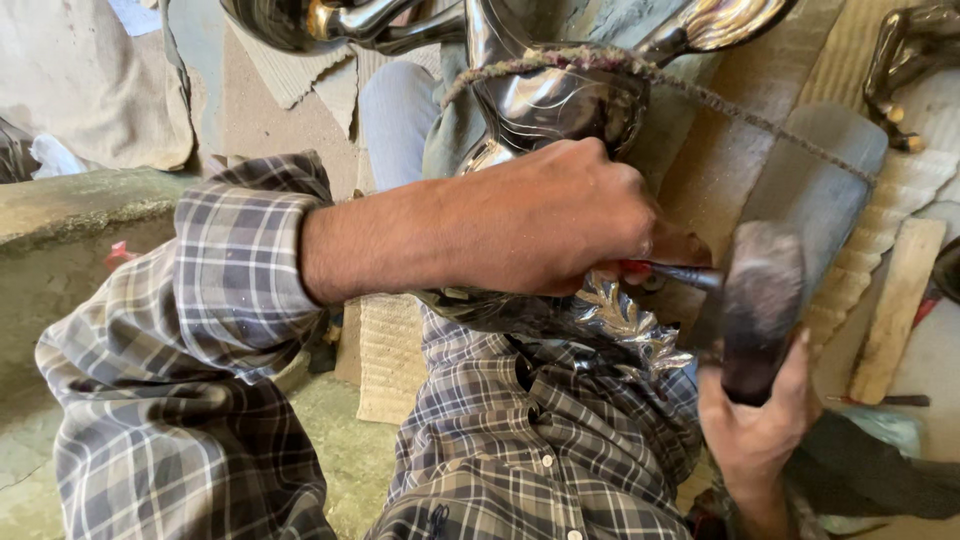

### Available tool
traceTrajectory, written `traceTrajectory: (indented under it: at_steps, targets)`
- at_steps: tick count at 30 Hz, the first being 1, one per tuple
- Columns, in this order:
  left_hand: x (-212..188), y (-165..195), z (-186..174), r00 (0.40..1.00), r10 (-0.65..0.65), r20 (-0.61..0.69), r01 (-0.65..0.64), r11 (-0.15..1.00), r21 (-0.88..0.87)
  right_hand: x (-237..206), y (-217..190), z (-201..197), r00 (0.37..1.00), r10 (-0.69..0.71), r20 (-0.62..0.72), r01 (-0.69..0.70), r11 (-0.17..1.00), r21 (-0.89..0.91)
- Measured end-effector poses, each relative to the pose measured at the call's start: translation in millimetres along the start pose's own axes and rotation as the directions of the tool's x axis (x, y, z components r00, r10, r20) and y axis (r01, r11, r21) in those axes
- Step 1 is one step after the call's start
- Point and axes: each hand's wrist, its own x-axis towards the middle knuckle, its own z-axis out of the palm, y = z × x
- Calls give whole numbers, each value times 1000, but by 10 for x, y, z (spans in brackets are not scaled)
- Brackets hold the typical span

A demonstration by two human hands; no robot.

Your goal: The person uses a hammer and chisel to engrave a honeycomb pattern onto the surface of a metal sculpture. They repeatedly strike the chisel to create small indentations, working methodically across the curved surface.

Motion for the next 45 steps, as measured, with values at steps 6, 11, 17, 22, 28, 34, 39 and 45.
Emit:
traceTrajectory:
  at_steps: [6, 11, 17, 22, 28, 34, 39, 45]
  targets:
    - [-100, 46, 13, 999, -19, -48, 28, 982, 188, -17, 102, 38, 991, 127, -33, -104, 911, 398]
    - [-351, 225, 47, 829, -229, -511, 125, 965, -230, 50, 261, -22, 997, 53, 52, -64, 964, 256]
    - [-582, 381, 325, 603, -441, -665, 238, 895, -377, 447, 447, -176, 957, -286, 56, 285, 958, 24]
    - [-638, 368, 483, 544, -458, -703, 222, 887, -406, 1021, 330, -484, 865, -458, 205, 500, 821, -273]
    - [-624, 357, 528, 538, -393, -745, 213, 919, -331, 1121, 201, -771, 943, -9, 334, 77, 978, -192]
    - [-586, 370, 520, 541, -364, -758, 200, 931, -304, 1263, 352, -807, 854, -165, 494, 177, 984, 23]
    - [-606, 374, 439, 606, -408, -683, 244, 912, -328, 1370, 363, -696, 877, -89, 473, 98, 995, 5]
    - [-581, 324, 388, 665, -382, -642, 291, 924, -248, 1335, 379, -696, 884, -19, 466, 23, 1000, -3]
